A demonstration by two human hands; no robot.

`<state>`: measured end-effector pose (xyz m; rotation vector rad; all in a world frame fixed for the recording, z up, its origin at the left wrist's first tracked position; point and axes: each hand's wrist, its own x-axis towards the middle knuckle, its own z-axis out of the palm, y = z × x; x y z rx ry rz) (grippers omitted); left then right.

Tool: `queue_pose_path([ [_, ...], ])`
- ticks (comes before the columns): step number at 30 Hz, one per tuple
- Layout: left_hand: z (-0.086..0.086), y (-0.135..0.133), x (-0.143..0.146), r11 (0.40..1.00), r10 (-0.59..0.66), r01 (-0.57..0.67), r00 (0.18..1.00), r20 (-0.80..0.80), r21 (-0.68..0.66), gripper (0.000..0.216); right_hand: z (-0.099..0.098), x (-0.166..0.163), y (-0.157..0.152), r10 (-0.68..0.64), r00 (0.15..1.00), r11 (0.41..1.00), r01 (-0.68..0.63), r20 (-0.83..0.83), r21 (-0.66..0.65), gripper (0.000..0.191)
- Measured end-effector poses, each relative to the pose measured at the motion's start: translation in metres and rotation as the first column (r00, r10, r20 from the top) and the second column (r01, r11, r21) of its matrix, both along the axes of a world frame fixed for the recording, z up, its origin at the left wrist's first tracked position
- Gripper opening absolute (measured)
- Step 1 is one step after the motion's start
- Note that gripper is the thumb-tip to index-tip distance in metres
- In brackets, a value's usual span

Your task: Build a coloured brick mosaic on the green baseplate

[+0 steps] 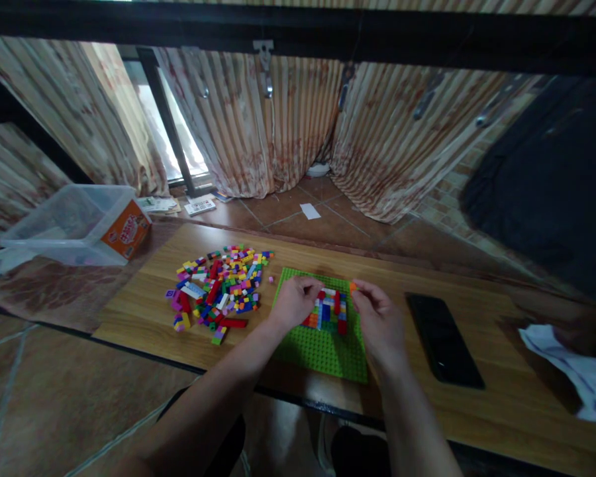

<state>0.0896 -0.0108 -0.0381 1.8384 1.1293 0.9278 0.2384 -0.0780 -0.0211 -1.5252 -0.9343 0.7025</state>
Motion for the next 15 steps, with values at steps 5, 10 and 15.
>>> queue_pose_path([
  [5,-0.007,0.004,-0.005,0.996,-0.090,0.089,0.996,0.009,0.021,0.025,0.002,0.001,-0.003,0.051,0.994,0.999,-0.049,0.101,-0.018,0.033],
  [10,-0.010,0.008,-0.009,0.995,-0.099,0.103,0.987,0.130,-0.020,0.030,0.001,0.000,-0.003,0.061,0.989,0.997,-0.055,0.137,-0.048,0.034],
  [15,-0.010,0.013,-0.019,0.984,-0.085,0.118,0.969,0.232,-0.134,0.036,0.002,-0.001,-0.003,0.059,0.982,0.997,-0.050,0.178,-0.054,0.035],
])
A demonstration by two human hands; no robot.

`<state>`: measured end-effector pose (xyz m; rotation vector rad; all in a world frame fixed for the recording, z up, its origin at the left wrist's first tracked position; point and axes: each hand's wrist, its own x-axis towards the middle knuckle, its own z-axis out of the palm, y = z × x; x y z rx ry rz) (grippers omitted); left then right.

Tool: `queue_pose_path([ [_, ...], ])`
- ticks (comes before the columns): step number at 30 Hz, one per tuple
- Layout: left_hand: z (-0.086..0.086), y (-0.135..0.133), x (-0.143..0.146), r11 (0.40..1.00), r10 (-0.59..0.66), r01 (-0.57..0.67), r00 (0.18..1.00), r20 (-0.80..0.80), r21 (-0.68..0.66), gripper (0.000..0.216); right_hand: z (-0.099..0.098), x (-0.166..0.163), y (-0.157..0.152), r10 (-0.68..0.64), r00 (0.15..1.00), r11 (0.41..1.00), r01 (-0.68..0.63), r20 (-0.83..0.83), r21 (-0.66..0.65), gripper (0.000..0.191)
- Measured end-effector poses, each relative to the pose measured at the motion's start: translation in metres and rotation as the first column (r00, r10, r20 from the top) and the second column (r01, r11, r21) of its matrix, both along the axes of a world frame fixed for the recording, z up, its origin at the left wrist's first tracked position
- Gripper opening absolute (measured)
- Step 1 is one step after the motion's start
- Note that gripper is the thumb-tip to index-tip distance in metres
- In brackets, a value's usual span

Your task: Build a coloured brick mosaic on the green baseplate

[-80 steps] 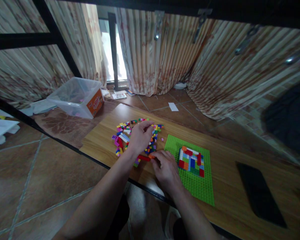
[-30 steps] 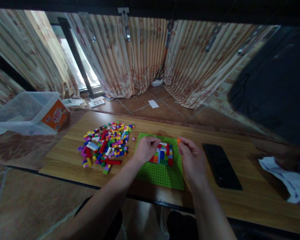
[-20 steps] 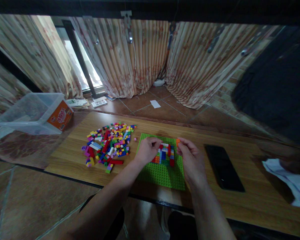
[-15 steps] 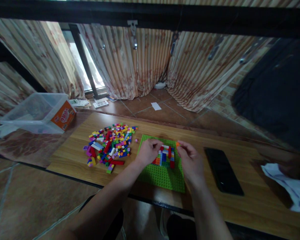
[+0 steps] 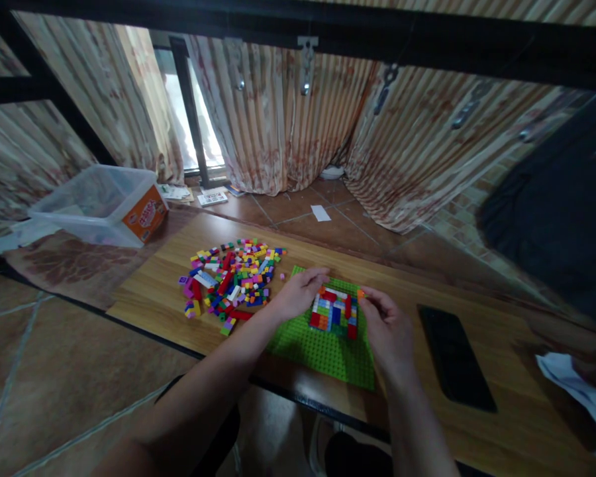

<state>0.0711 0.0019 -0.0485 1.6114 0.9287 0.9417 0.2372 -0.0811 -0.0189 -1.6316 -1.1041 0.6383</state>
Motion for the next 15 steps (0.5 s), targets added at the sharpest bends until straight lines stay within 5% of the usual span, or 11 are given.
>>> queue_pose_path([
  [5,-0.0011,-0.0006,-0.0072,0.991,-0.115,0.117,0.993,-0.030,0.062,0.044,-0.0002,0.0000,-0.0005,0.007,1.000,1.000,-0.007,0.002,-0.018,0.035],
  [15,0.0053,-0.0029,-0.0079,0.973,-0.083,0.121,0.977,-0.197,0.194,0.043,-0.0046,-0.0003,0.0000,0.020,1.000,1.000,-0.020,0.003,-0.012,0.037],
])
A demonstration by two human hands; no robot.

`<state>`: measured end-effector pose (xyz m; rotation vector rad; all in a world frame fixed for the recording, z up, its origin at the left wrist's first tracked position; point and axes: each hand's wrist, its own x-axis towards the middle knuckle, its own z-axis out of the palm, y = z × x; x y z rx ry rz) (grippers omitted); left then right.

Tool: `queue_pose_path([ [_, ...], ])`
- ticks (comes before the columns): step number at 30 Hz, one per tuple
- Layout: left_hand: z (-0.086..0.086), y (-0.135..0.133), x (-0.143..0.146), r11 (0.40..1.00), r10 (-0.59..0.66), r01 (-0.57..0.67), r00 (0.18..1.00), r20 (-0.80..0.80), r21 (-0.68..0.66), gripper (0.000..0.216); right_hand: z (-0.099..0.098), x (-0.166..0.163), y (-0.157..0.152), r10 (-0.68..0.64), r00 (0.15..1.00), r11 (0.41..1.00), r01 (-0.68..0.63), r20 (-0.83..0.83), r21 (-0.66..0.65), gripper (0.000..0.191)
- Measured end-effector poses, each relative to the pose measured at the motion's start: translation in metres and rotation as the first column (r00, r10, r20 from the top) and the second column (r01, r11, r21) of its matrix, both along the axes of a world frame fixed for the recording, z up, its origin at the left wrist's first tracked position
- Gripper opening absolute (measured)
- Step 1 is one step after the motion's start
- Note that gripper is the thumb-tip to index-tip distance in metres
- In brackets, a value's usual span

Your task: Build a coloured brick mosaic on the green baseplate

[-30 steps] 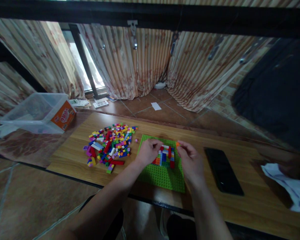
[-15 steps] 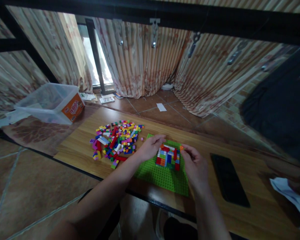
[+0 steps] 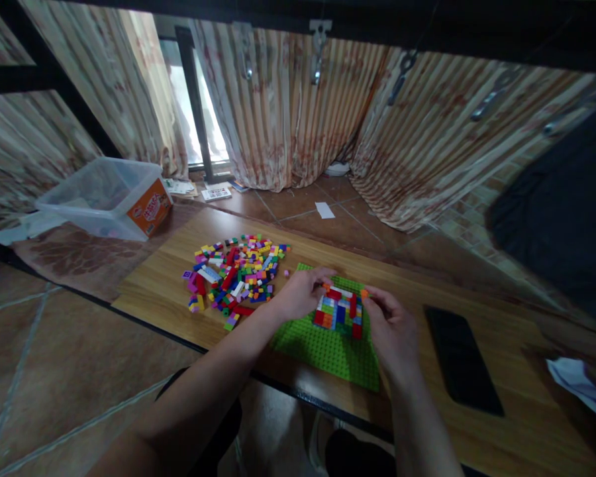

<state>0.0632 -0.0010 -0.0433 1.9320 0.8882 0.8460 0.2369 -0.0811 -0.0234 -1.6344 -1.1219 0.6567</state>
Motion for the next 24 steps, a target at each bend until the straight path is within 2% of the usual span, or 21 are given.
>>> queue_pose_path([
  [6,0.0005,-0.0012,0.0006,0.998,0.037,-0.036,0.999,-0.027,0.052,0.038,0.0004,0.0006,0.0000,-0.004,1.000,1.000,0.004,0.017,0.001,0.036],
  [13,0.0028,-0.0047,-0.0010,0.992,0.003,0.005,0.998,-0.057,0.127,0.039,-0.0024,0.0018,0.0010,0.006,1.000,1.000,-0.006,0.018,0.003,0.038],
  [18,0.0085,-0.0067,-0.0021,0.992,-0.008,0.018,0.997,-0.080,0.123,0.038,-0.0001,0.0005,0.0002,0.015,0.997,1.000,-0.015,0.070,0.002,0.037],
  [24,0.0085,-0.0063,-0.0017,0.992,-0.012,0.024,0.994,-0.104,0.122,0.039,0.0004,-0.0010,0.0002,0.015,0.999,1.000,-0.015,0.051,0.000,0.036],
])
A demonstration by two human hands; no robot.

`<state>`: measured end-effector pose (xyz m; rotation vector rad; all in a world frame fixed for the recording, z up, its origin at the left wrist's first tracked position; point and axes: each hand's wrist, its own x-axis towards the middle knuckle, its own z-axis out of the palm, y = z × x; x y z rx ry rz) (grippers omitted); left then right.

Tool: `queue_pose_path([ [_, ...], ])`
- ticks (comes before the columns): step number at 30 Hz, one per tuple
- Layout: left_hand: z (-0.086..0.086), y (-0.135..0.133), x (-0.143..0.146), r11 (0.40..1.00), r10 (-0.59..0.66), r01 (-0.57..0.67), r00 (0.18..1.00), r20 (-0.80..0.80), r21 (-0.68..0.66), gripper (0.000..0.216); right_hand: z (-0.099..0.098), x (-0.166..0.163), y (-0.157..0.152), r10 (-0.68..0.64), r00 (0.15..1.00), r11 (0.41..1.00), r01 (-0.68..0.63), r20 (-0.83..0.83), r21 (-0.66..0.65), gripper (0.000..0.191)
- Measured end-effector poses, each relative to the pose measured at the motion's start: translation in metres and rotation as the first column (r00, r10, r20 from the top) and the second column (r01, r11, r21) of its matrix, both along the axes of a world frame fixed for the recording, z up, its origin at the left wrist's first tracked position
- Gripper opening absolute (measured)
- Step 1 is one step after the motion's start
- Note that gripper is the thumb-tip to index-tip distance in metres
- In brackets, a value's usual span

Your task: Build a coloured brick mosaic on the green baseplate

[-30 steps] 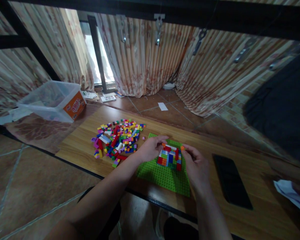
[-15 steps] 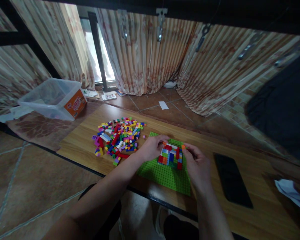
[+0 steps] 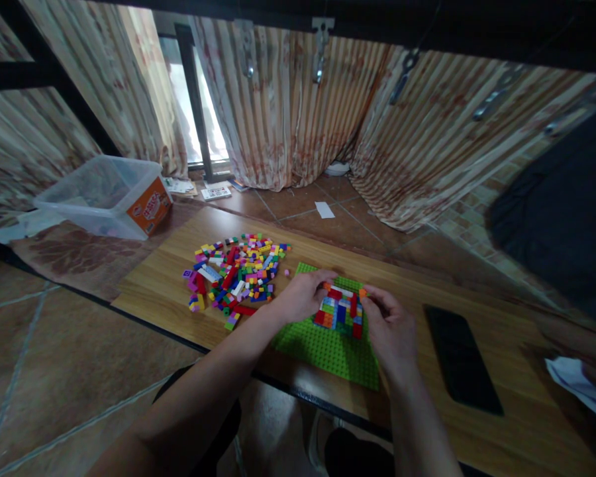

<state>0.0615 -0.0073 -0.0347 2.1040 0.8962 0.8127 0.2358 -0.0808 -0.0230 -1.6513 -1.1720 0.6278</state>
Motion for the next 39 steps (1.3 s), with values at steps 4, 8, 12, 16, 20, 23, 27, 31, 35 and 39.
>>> queue_pose_path([
  [4,0.000,-0.001,0.000,1.000,0.011,-0.011,1.000,-0.011,0.012,0.041,0.001,-0.001,0.000,0.004,1.000,1.000,-0.004,0.015,0.000,0.036],
  [8,0.001,-0.002,0.000,0.997,0.032,-0.029,0.999,-0.034,0.071,0.043,0.000,-0.001,0.000,0.016,0.999,1.000,-0.017,0.040,0.008,0.035],
  [12,0.002,-0.003,-0.001,0.985,0.016,-0.007,0.999,-0.052,0.174,0.031,-0.001,0.000,0.001,0.021,0.997,1.000,-0.022,0.071,0.010,0.034],
  [16,0.003,-0.005,-0.002,0.966,0.008,0.021,0.994,-0.109,0.259,0.021,0.000,0.000,0.001,0.027,0.996,1.000,-0.028,0.083,0.011,0.034],
  [20,0.005,-0.007,-0.001,0.963,0.058,-0.009,0.984,-0.171,0.270,0.020,0.000,-0.001,0.000,0.026,0.996,1.000,-0.027,0.085,0.009,0.034],
  [23,0.007,-0.008,0.001,0.967,0.065,-0.010,0.976,-0.208,0.254,0.019,0.001,-0.002,0.000,0.031,0.996,0.999,-0.031,0.086,0.007,0.034],
  [27,0.010,-0.009,0.003,0.972,0.065,-0.005,0.967,-0.248,0.233,0.017,0.001,-0.002,0.000,0.035,0.993,0.999,-0.036,0.109,0.008,0.032],
  [31,0.010,-0.009,0.005,0.972,0.077,-0.013,0.960,-0.268,0.235,0.017,0.000,-0.001,0.000,0.032,0.994,0.999,-0.032,0.101,0.000,0.032],
  [35,0.009,-0.009,0.006,0.971,0.068,-0.001,0.959,-0.276,0.239,0.017,-0.002,-0.001,0.001,0.025,0.994,1.000,-0.027,0.105,0.011,0.032],
  [39,0.008,-0.009,0.007,0.972,0.058,0.006,0.962,-0.266,0.234,0.015,-0.001,-0.002,0.000,0.027,0.994,0.999,-0.030,0.104,0.022,0.033],
])
